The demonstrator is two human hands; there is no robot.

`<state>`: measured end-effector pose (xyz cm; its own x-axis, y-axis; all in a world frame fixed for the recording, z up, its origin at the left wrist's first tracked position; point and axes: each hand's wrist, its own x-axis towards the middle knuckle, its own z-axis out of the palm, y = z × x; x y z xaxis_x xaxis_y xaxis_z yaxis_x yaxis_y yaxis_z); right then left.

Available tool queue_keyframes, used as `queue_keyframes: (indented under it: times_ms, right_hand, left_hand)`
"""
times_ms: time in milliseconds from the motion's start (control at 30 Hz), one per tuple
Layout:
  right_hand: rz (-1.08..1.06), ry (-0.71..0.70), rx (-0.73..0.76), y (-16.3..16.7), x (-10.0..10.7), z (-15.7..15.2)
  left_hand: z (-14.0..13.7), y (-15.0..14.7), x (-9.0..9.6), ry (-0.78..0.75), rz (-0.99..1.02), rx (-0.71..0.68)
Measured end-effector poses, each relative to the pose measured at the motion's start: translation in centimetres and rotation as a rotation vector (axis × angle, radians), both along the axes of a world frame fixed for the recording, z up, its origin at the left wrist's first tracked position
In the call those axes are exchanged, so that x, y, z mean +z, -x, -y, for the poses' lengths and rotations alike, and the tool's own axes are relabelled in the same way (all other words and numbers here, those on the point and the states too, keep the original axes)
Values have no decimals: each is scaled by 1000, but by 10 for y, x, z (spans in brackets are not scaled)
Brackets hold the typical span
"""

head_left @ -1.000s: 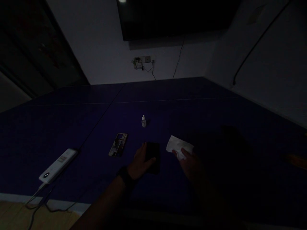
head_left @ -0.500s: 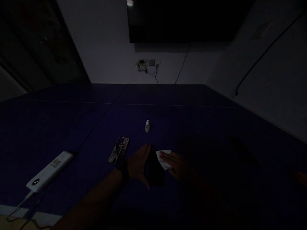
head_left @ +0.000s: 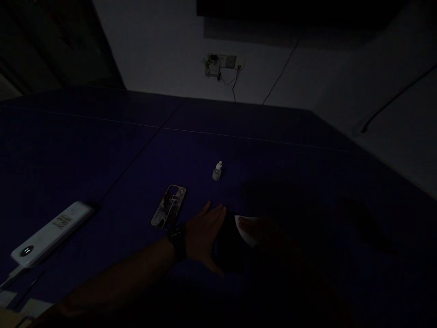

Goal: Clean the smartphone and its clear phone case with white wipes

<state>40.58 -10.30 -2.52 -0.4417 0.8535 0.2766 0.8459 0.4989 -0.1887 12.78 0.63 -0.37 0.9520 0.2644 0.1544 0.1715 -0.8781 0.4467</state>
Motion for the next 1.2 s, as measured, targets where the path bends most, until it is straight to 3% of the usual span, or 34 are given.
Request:
queue_keyframes:
  times_ms: [100,233,433,600,933,1200]
  right_hand:
    - [-3,41,84,5,4,0]
    - [5,12,33,11,9,-9]
    - [43,-25,108,14,-5,-6]
    - [5,-45,63,17,-11,-11]
    - [-38,52,13,-5,-17,-6]
    - [-11,59,78,13,-2,-6]
  left_hand:
    - [1,0,0,4,12,-1]
    - [3,0,2,15,21,1]
    - [2,1,-2,1,44,0]
    - [3,1,-5,-19,60,-5]
    - [4,-2,-7,-21,83,72]
    - [1,0,1,53,25,36]
